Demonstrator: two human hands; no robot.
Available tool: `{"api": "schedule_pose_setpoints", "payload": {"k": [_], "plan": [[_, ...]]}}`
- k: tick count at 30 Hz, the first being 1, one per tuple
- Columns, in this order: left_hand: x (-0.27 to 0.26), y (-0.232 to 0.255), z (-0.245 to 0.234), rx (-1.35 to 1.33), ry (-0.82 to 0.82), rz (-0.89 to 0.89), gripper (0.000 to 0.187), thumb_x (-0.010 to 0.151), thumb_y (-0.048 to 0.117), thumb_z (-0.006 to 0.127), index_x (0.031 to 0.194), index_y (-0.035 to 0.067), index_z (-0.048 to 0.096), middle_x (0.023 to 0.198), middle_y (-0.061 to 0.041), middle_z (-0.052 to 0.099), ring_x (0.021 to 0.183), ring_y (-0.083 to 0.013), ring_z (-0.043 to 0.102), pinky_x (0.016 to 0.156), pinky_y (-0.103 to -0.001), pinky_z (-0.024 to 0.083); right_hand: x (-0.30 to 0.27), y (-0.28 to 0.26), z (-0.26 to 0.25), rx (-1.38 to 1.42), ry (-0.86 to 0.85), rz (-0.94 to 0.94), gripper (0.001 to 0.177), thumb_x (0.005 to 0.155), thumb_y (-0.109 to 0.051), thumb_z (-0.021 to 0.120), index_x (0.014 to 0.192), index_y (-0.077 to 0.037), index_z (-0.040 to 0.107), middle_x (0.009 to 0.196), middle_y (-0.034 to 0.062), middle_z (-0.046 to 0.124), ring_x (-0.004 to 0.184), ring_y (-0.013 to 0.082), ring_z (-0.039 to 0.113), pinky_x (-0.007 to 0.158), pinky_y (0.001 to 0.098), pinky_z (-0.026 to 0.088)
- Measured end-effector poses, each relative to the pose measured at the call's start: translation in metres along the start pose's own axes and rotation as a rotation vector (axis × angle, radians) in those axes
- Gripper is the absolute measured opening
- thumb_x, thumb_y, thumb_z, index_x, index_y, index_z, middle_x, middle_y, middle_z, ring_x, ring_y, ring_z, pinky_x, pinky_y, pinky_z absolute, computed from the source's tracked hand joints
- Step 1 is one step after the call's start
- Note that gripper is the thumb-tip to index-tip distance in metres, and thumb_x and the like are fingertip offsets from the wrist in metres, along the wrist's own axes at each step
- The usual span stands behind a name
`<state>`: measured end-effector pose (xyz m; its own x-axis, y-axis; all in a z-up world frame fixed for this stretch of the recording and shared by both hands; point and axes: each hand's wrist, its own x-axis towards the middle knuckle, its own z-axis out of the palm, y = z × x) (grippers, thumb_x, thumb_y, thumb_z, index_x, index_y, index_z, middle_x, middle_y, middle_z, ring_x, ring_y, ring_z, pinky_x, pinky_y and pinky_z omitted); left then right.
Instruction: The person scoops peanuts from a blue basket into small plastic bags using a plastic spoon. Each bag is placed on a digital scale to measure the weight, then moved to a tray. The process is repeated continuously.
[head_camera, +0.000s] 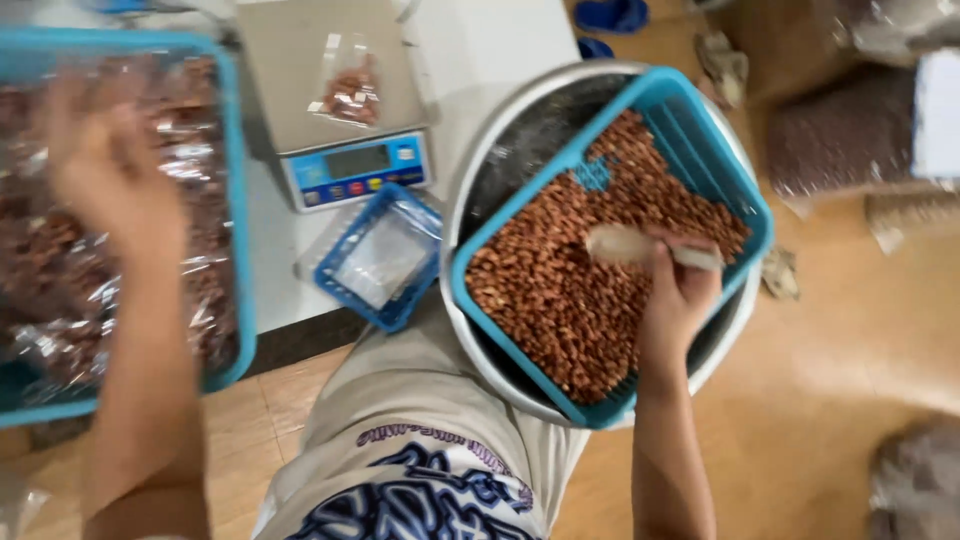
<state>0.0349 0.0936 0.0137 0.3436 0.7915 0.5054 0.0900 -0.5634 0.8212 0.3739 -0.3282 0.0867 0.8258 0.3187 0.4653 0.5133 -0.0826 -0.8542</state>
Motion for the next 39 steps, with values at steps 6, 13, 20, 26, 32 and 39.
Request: {"api": "schedule_pose_setpoints", "payload": {"k": [6, 13, 20, 26, 32, 39], "plan": [[-0.010, -0.026, -0.016, 0.838, -0.245, 0.073, 0.052, 0.104, 0.011, 0.087, 0.148, -0.009, 0.067, 0.144, -0.037, 0.055, 0.130, -0.0584, 0.047, 0.104, -0.066, 0.037, 0.049, 0.086, 0.004, -0.094, 0.090, -0.073, 0.019, 0.099, 0.018, 0.060, 0.099, 0.000, 0.055, 0.101, 0.0205, 0.064, 0.111, 0.0398, 0.068, 0.095, 0.0509, 0.052], [-0.053, 0.041, 0.099, 0.119, -0.320, -0.109, 0.016, 0.091, 0.001, 0.081, 0.100, 0.014, 0.077, 0.087, -0.006, 0.073, 0.085, -0.0253, 0.068, 0.082, -0.030, 0.049, 0.026, 0.061, 0.048, 0.124, -0.153, 0.276, 0.011, 0.102, 0.009, 0.056, 0.102, -0.002, 0.053, 0.112, 0.0180, 0.066, 0.115, 0.0345, 0.067, 0.093, 0.0529, 0.058], [-0.156, 0.020, 0.179, 0.749, -1.055, -0.123, 0.066, 0.088, 0.006, 0.063, 0.151, 0.024, 0.054, 0.154, -0.009, 0.049, 0.140, -0.0364, 0.044, 0.104, -0.050, 0.051, -0.025, 0.024, 0.015, 0.179, -0.272, 0.401, 0.014, 0.100, 0.008, 0.061, 0.095, -0.003, 0.055, 0.110, 0.0198, 0.072, 0.120, 0.0358, 0.069, 0.102, 0.0541, 0.052], [-0.140, 0.033, 0.145, 0.313, -0.812, -0.238, 0.020, 0.085, 0.017, 0.068, 0.098, 0.029, 0.077, 0.092, -0.002, 0.076, 0.098, -0.0333, 0.071, 0.090, -0.045, 0.055, -0.030, 0.008, 0.004, 0.347, -0.234, 0.686, 0.011, 0.100, 0.002, 0.064, 0.105, -0.003, 0.055, 0.099, 0.0153, 0.066, 0.083, 0.0208, 0.070, 0.072, 0.0368, 0.061], [-0.091, 0.086, 0.161, -0.797, -0.166, -0.941, 0.016, 0.107, 0.016, 0.058, 0.115, 0.005, 0.066, 0.104, -0.013, 0.077, 0.104, -0.0245, 0.077, 0.102, -0.041, 0.061, -0.021, -0.008, 0.005, 0.463, -0.081, 0.681, 0.016, 0.100, 0.000, 0.060, 0.111, -0.004, 0.050, 0.100, 0.0153, 0.065, 0.074, 0.0125, 0.066, 0.067, 0.0234, 0.062], [-0.080, 0.188, 0.224, -1.010, -0.554, -0.545, 0.019, 0.087, 0.002, 0.080, 0.105, -0.003, 0.075, 0.085, -0.020, 0.077, 0.081, -0.0252, 0.078, 0.082, -0.036, 0.063, 0.019, -0.029, -0.020, 0.405, -0.046, 0.457, 0.020, 0.103, 0.001, 0.059, 0.119, -0.005, 0.048, 0.107, 0.0241, 0.069, 0.080, 0.0248, 0.074, 0.070, 0.0301, 0.065]]}}
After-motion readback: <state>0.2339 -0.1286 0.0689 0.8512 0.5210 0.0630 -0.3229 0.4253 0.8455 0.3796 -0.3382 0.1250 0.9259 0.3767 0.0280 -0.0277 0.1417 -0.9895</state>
